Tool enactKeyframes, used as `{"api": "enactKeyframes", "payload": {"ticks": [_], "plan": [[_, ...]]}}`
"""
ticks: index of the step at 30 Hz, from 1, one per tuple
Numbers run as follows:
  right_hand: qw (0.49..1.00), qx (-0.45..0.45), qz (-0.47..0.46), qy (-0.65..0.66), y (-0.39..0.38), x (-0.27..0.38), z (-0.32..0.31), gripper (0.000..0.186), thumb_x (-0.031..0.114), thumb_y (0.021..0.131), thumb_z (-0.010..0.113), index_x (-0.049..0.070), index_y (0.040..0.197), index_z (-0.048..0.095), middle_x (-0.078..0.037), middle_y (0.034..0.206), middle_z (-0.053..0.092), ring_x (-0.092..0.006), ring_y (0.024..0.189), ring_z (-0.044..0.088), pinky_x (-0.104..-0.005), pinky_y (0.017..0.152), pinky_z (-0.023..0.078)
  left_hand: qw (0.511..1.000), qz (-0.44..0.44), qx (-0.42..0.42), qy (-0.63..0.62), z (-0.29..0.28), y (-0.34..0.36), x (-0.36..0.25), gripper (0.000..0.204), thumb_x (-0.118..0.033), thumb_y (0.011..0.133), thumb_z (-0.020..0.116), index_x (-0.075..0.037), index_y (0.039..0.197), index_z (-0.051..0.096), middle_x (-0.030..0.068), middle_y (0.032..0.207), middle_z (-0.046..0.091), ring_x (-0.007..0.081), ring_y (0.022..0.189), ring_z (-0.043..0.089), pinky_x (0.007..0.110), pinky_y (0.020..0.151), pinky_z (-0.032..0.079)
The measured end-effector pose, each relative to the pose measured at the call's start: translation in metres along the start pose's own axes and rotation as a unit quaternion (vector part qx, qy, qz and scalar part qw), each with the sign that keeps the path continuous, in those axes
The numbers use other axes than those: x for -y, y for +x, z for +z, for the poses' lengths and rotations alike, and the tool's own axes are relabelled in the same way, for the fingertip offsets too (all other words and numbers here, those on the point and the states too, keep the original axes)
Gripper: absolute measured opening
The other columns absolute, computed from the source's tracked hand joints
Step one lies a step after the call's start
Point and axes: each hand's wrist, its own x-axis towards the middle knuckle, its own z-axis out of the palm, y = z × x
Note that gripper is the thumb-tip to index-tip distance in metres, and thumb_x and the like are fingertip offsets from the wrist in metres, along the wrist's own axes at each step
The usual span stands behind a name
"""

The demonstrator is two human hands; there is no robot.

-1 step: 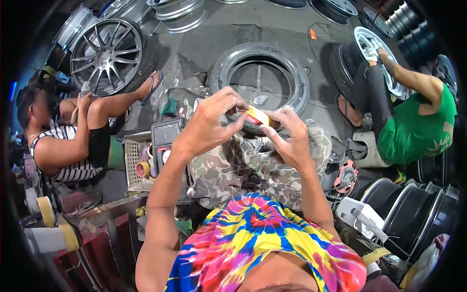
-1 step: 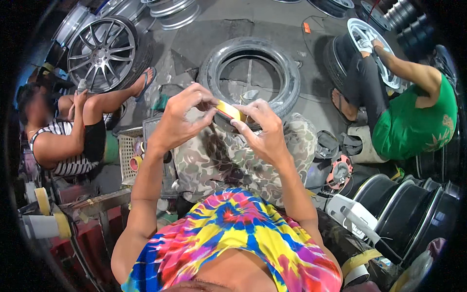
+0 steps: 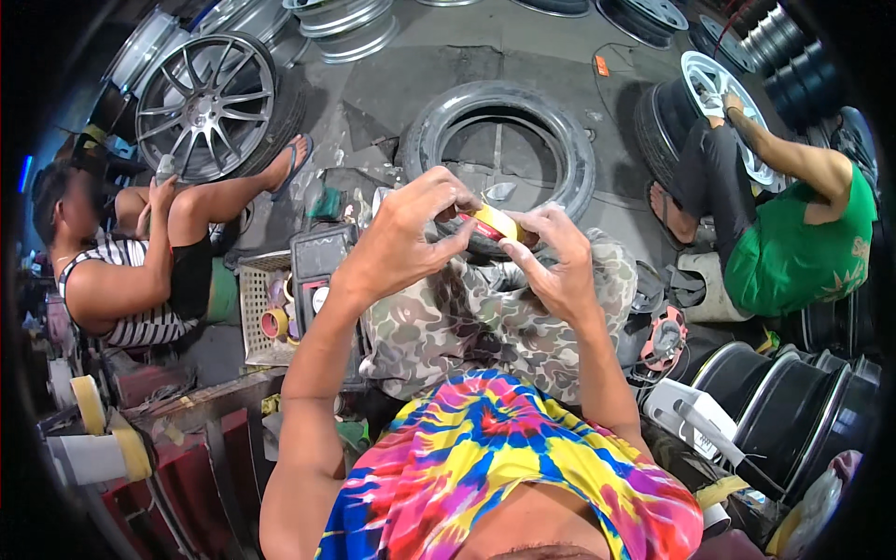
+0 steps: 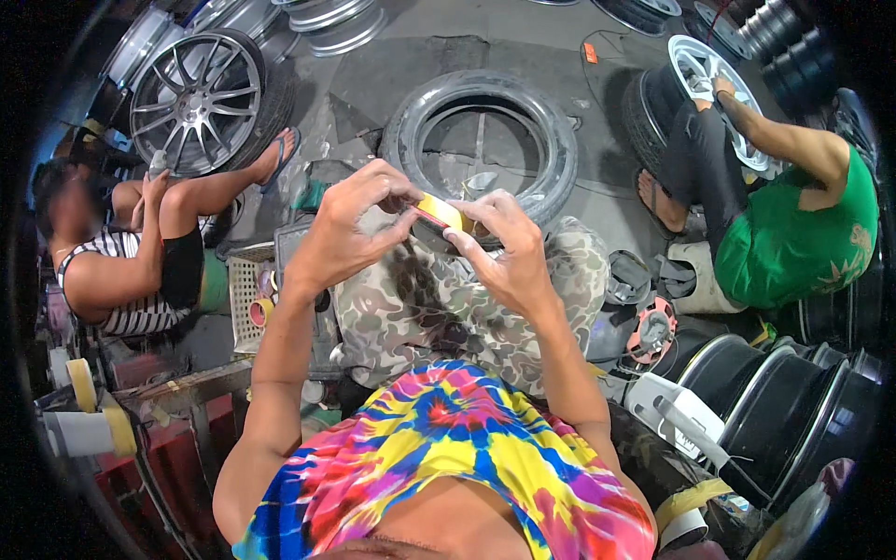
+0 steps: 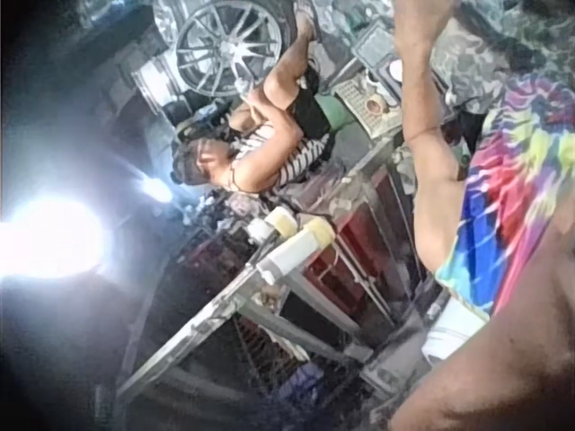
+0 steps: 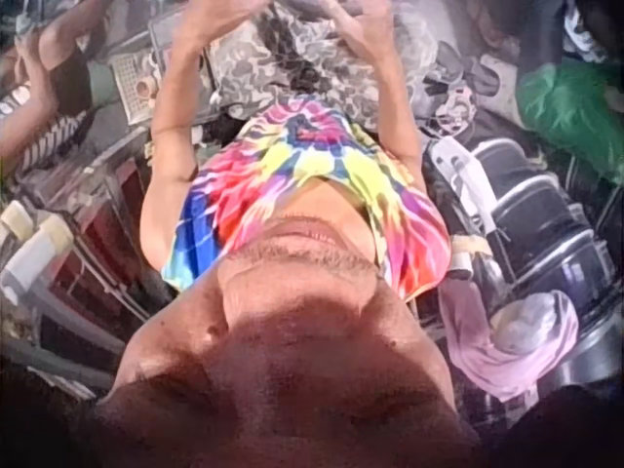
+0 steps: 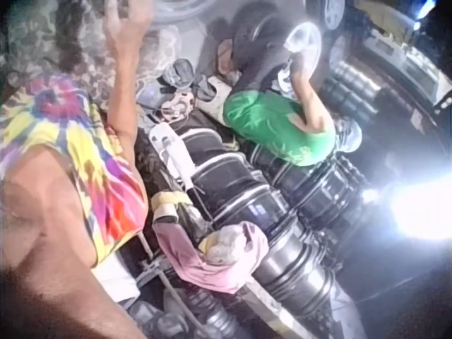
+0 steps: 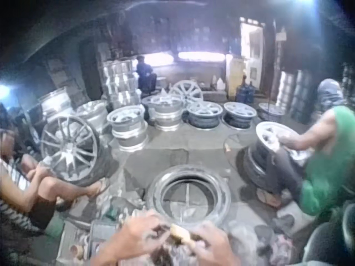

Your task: The person sands the surface of a small circular wheel component using a piece of sandpaper. They then wrap masking tape around the circumference of the part.

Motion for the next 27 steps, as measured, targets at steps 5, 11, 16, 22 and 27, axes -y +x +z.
{"api": "enactKeyframes", "payload": {"ticks": [5, 11, 16, 22, 27], "plan": [[1.0, 0.002, 0.001, 0.006, 0.0, -0.002, 0.002, 0.037, 0.006, 0.085, 0.085, 0.003, 0.12, 0.076, -0.011, 0.097, 0.067, -0.0245, 0.086, 0.068, -0.0371, 0.077, 0.054, 0.999, -0.004, -0.001, 0.034, 0.0, 0.001, 0.0, 0.024, -0.002, 0.085, 0.083, 0.001, 0.105, 0.071, 0.0102, 0.099, 0.069, 0.0207, 0.084, 0.07, 0.032, 0.075, 0.057], [0.992, -0.053, -0.077, -0.08, 0.002, -0.006, 0.006, 0.032, 0.006, 0.081, 0.088, 0.002, 0.11, 0.075, -0.012, 0.094, 0.067, -0.0302, 0.088, 0.065, -0.0413, 0.078, 0.052, 0.998, -0.04, -0.025, 0.035, 0.004, -0.003, 0.001, 0.018, -0.003, 0.088, 0.081, 0.002, 0.103, 0.074, 0.0095, 0.095, 0.072, 0.0179, 0.081, 0.071, 0.03, 0.074, 0.058], [0.985, -0.087, -0.105, -0.102, -0.001, -0.011, 0.015, 0.033, 0.005, 0.076, 0.09, 0.003, 0.104, 0.072, -0.011, 0.093, 0.067, -0.0307, 0.085, 0.065, -0.0422, 0.075, 0.052, 0.989, -0.133, -0.058, -0.038, 0.019, -0.009, -0.004, 0.015, -0.004, 0.092, 0.079, 0.004, 0.104, 0.076, 0.0096, 0.095, 0.076, 0.0154, 0.085, 0.075, 0.029, 0.079, 0.06], [0.979, -0.098, -0.131, -0.123, -0.003, -0.011, 0.02, 0.034, 0.001, 0.073, 0.089, 0.004, 0.102, 0.07, -0.011, 0.094, 0.065, -0.0315, 0.086, 0.064, -0.0429, 0.075, 0.052, 0.972, -0.193, -0.089, -0.106, 0.03, -0.014, -0.011, 0.018, -0.006, 0.094, 0.078, 0.004, 0.11, 0.077, 0.0108, 0.102, 0.079, 0.0152, 0.093, 0.076, 0.029, 0.085, 0.061], [0.977, -0.084, -0.138, -0.138, -0.006, -0.011, 0.023, 0.037, -0.005, 0.07, 0.085, 0.004, 0.102, 0.068, -0.011, 0.093, 0.064, -0.0326, 0.087, 0.063, -0.0441, 0.074, 0.051, 0.952, -0.23, -0.087, -0.181, 0.038, -0.018, -0.006, 0.021, -0.006, 0.096, 0.078, 0.005, 0.113, 0.077, 0.0114, 0.104, 0.079, 0.0147, 0.095, 0.076, 0.03, 0.088, 0.061]]}}
